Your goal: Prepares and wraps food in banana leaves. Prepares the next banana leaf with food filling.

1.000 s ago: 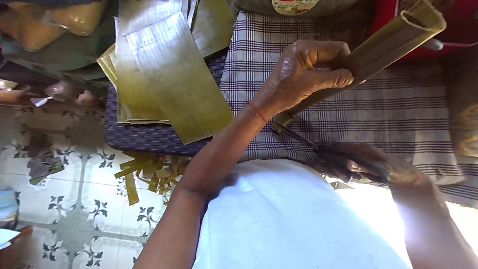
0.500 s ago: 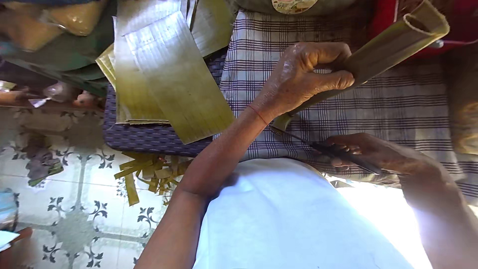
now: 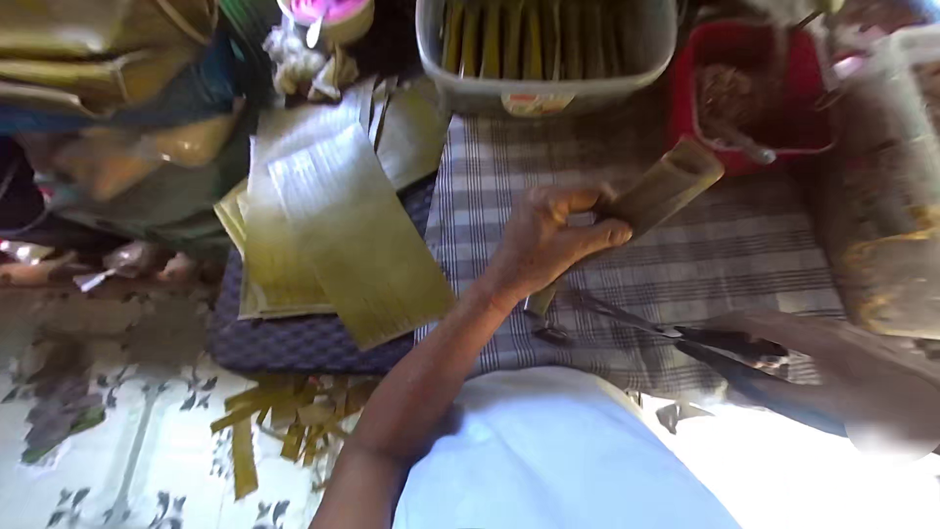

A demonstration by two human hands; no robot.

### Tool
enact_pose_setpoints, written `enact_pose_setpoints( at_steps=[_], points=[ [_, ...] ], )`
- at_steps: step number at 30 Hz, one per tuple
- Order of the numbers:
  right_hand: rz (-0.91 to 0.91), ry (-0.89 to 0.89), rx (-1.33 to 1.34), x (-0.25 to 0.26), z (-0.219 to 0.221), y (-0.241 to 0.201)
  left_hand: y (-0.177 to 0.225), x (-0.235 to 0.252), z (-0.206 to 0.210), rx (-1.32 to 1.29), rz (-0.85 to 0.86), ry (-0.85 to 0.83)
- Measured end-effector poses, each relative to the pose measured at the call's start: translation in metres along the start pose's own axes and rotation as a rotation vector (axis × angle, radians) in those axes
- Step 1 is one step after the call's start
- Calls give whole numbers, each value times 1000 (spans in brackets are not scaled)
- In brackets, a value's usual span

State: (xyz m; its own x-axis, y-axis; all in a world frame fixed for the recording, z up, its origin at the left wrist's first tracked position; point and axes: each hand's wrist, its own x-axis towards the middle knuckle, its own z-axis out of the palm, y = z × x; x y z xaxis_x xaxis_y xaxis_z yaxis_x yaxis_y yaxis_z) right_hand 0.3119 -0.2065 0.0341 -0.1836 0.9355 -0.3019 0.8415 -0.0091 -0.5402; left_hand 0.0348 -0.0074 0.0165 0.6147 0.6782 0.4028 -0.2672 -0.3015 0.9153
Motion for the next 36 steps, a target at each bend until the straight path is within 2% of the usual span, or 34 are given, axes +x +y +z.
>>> enact_pose_setpoints(
  at_steps=[4, 8, 11, 17, 26, 36],
  points=[
    [36, 153, -21, -33, -53, -7, -4, -2, 5, 34, -20, 20],
    [-4, 253, 8, -32, -74, -11, -1, -4, 11, 88, -20, 36],
    [-86, 317, -42, -14, -75, -24, 0, -6, 15, 115, -10, 50],
    [-280, 331, -154, 14, -80, -41, 0, -10, 17, 139, 48, 61],
    [-250, 384, -121, 8, -74, -35, 0, -8, 13, 111, -8, 30],
    [-363, 440, -19, 1, -63, -17, -1, -9, 13, 108, -1, -7]
  ],
)
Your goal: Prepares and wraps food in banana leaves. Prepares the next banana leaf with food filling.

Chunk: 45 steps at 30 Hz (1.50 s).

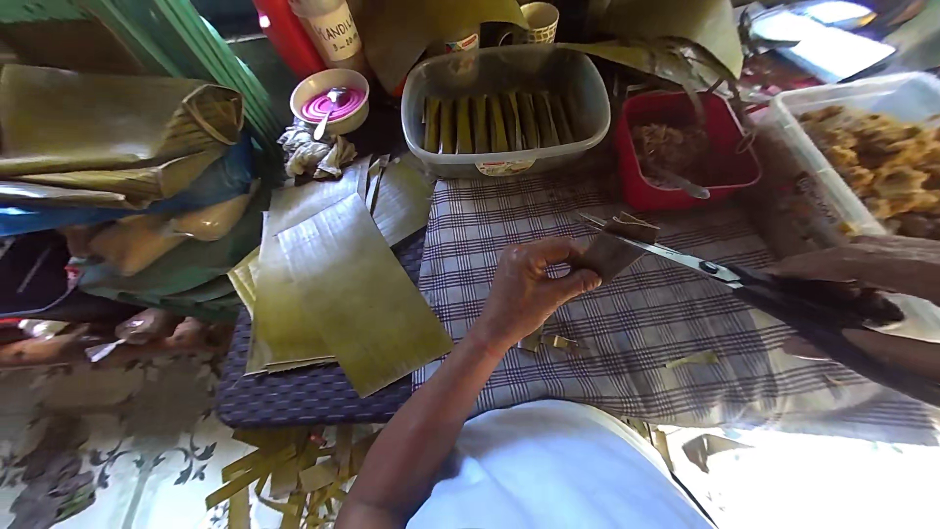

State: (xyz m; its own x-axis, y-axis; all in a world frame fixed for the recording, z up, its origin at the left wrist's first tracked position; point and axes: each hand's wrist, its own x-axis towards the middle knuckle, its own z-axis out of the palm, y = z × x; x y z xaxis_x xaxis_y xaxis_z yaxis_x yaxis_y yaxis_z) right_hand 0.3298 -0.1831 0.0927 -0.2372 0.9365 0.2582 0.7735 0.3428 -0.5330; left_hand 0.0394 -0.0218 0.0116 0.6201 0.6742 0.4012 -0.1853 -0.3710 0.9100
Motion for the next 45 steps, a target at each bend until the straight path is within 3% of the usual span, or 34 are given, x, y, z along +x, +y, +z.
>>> enact_pose_setpoints(
  at_steps=[5, 8, 14, 17, 19, 21, 24, 27, 34, 37, 45],
  points=[
    [30, 27, 32, -4, 7, -2, 3, -2, -2, 12, -13, -10],
    [161, 38, 27, -7, 25, 19, 4, 0, -6, 58, -21, -4],
    [587, 35, -405, -20, 115, 39, 4, 1, -18, 43, 33, 71],
    [689, -94, -518, -25, 125, 47, 4, -1, -23, 105, 28, 105],
    [618, -89, -474, -16, 114, 37, 4, -2, -24, 159, 36, 115],
    [402, 89, -336, 4, 108, 19, 5, -2, -23, 191, 51, 121],
    [191, 468, 153, 53, 130, -23, 7, -3, -20, 258, 82, 124],
    [63, 632, 574, 87, 163, -49, 7, -4, -19, 273, 98, 129],
    [18, 636, 677, 101, 180, -51, -3, -8, -30, -13, -43, 148],
    [4, 608, 686, 102, 179, -49, 1, -14, -29, -9, -66, 111],
    [-10, 537, 861, 103, 179, -44, -7, -14, -26, -163, -18, 139]
  ],
)
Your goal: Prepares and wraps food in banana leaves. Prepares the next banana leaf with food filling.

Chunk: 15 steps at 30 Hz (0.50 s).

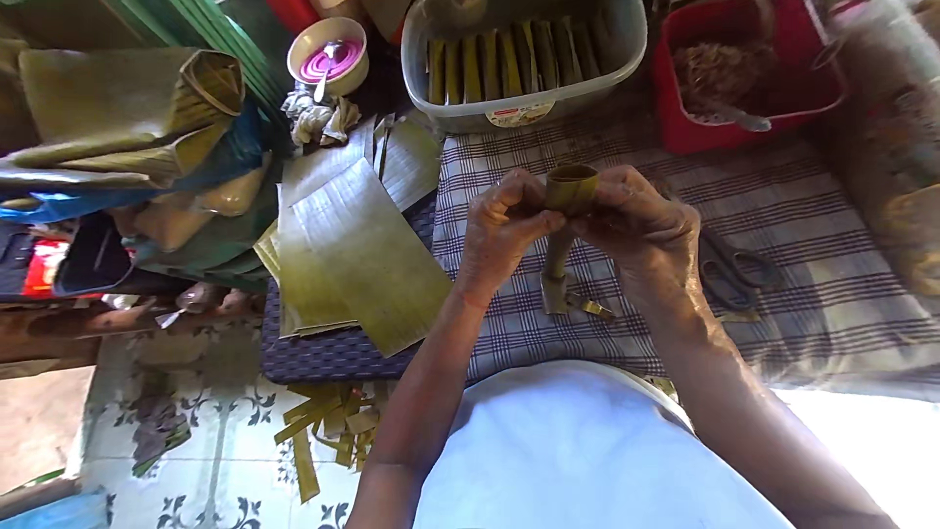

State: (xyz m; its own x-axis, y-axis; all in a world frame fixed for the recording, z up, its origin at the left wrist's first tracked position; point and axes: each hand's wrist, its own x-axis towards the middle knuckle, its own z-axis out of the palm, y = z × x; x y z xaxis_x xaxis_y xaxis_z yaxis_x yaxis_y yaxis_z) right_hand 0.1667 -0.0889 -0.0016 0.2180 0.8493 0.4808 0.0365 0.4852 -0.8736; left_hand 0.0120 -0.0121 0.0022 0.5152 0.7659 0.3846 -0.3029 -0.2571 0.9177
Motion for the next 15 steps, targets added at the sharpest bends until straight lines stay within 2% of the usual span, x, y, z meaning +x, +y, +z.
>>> enact_pose_setpoints(
  at_steps=[5, 15],
  points=[
    [-32, -95, 105, 3, -3, 3, -15, 0, -4, -433, -145, -20],
    [-53, -136, -40, -6, -16, 11, -14, -16, 2, -248, -120, -2]
  ],
)
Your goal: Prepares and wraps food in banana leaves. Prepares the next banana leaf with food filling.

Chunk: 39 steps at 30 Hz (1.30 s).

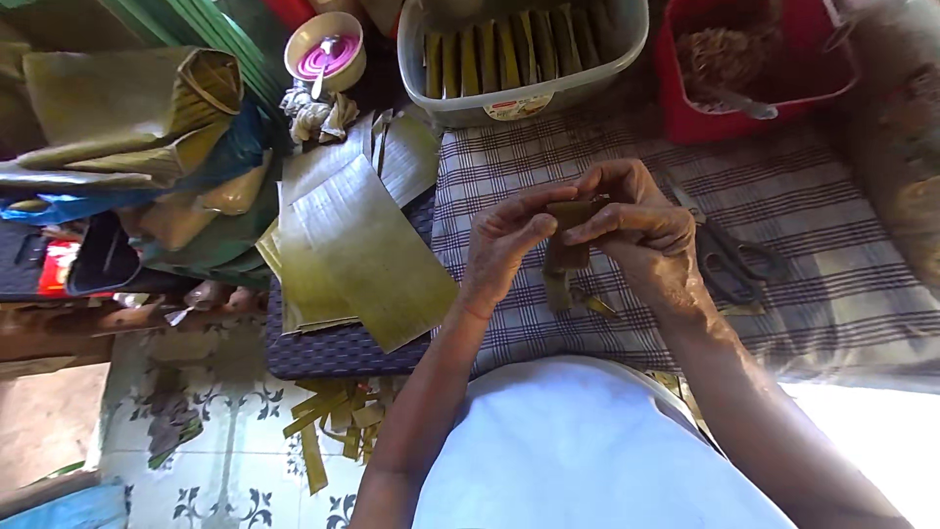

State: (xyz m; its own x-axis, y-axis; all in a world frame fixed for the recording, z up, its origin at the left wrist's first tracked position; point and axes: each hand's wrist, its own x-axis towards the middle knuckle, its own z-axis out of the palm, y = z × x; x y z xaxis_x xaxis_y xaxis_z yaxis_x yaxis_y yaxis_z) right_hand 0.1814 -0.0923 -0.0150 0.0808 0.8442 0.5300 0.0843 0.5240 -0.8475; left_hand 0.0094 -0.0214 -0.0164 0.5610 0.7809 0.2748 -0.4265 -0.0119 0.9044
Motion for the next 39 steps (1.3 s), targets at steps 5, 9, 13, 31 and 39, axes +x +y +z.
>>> enact_pose_setpoints(
  at_steps=[5, 9, 13, 31, 39],
  points=[
    [55, 14, -96, -12, -2, 7, -7, -4, 0, 206, -44, 9],
    [199, -218, -81, -25, -23, 17, -3, -13, -8, 283, -61, -77],
    [408, -616, -292, -40, -46, 9, 8, -36, -27, 195, -86, -226],
    [298, -627, -623, -16, -17, 28, 4, -132, -42, 637, -394, 336],
    [377, -413, -277, -11, -19, 22, 16, -139, -37, 151, -533, 377]
  ],
)
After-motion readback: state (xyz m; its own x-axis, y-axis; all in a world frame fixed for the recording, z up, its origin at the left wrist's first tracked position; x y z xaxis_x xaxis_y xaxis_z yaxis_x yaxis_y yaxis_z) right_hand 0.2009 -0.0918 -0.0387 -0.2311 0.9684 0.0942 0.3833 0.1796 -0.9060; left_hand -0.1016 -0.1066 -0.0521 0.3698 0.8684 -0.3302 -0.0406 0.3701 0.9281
